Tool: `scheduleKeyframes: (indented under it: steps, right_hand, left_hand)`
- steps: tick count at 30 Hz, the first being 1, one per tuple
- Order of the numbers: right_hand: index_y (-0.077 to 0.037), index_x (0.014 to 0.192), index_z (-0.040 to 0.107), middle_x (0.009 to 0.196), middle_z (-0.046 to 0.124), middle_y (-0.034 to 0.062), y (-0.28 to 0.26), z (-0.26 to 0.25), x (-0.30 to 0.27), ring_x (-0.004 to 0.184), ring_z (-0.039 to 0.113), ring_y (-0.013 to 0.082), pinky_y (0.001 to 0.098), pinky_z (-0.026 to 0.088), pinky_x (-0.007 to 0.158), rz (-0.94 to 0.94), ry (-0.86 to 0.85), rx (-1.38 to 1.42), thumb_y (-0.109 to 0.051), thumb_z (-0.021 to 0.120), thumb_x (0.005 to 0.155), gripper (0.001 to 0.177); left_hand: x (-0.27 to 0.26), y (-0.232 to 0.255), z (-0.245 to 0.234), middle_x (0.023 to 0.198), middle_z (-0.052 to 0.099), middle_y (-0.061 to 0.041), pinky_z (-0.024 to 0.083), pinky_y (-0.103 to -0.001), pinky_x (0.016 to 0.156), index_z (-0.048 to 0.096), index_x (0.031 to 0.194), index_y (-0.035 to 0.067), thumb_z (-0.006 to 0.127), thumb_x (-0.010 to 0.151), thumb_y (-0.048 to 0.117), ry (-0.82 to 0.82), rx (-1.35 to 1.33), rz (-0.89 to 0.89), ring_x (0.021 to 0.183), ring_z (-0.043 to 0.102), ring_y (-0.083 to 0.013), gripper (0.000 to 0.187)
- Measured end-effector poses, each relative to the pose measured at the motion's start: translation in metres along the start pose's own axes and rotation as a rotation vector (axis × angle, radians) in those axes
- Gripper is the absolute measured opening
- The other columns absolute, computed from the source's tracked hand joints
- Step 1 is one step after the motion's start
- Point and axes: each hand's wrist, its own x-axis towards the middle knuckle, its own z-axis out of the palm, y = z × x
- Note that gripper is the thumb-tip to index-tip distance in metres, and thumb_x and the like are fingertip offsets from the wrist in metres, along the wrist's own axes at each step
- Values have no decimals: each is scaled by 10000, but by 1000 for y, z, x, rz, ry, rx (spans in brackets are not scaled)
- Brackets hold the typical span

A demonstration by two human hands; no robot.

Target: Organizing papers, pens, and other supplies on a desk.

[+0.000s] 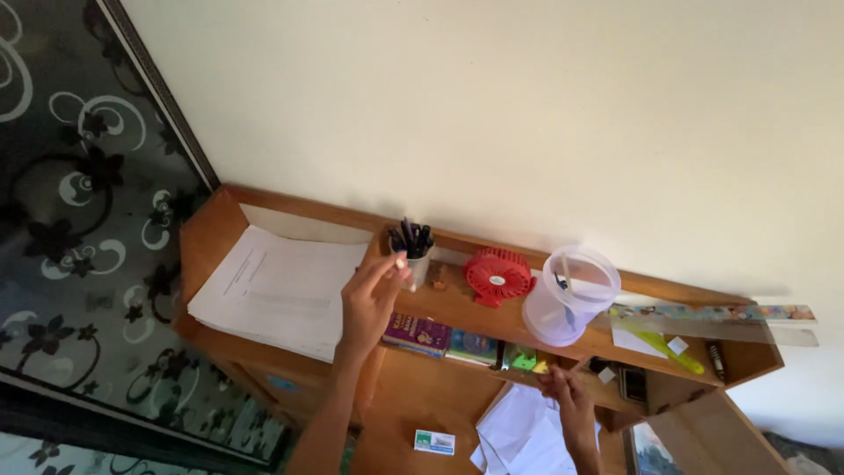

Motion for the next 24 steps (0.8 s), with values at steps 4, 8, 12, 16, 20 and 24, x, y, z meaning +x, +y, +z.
scheduleKeyframes:
  steps: [4, 8, 12, 16, 20, 24]
  right_hand:
    - [49, 1273, 660, 1032, 745, 138, -36, 22, -7, 889, 693, 190, 347, 565, 841, -27, -59, -40, -281, 529, 1050, 419]
    - [57, 1269, 654, 1048, 749, 146, -45, 41, -9, 904, 705, 199, 351, 578, 850, -21, -130, -25, -267, 541, 1044, 411]
    - [66, 1275, 649, 1061, 734, 148, -39, 47, -7, 915, 697, 197, 349, 574, 849, -28, -153, 15, -266, 543, 1052, 413]
    - [58, 1277, 643, 1063, 736, 134, -47, 49, -14, 923, 701, 188, 342, 577, 850, -22, -150, -2, -274, 532, 1051, 417]
    - [61, 1277, 649, 1062, 736, 135, -50, 47, -21, 926, 696, 190, 341, 575, 858, -19, -134, -4, -271, 533, 1056, 415]
    - [67, 1265, 652, 1056, 741, 138, -44, 42, -28, 920, 711, 203, 342, 576, 858, 18, -117, 24, -267, 540, 1051, 411]
  left_hand:
    - [30, 8, -9, 1043, 776, -86, 611, -301, 810, 712, 1212, 52, 690, 999, 92, 22, 86, 108, 933, 757, -158, 218]
    - [60, 31, -21, 1104, 756, -103, 639, -300, 844, 694, 1228, 49, 688, 1017, 90, 44, 67, 190, 990, 754, -178, 215]
    - [73, 21, -20, 1110, 761, -91, 637, -291, 829, 703, 1233, 53, 711, 1016, 95, 51, 101, 194, 997, 762, -172, 222]
    - [81, 5, -14, 1083, 770, -90, 624, -297, 801, 714, 1236, 45, 729, 1000, 99, 36, 163, 218, 970, 757, -178, 242]
    - [84, -1, -6, 1060, 766, -96, 614, -305, 790, 702, 1243, 41, 713, 1013, 102, 14, 108, 193, 954, 759, -180, 238]
    - [84, -10, 1, 1028, 769, -89, 613, -297, 742, 690, 1259, 46, 716, 1006, 106, -18, 128, 104, 929, 774, -173, 261]
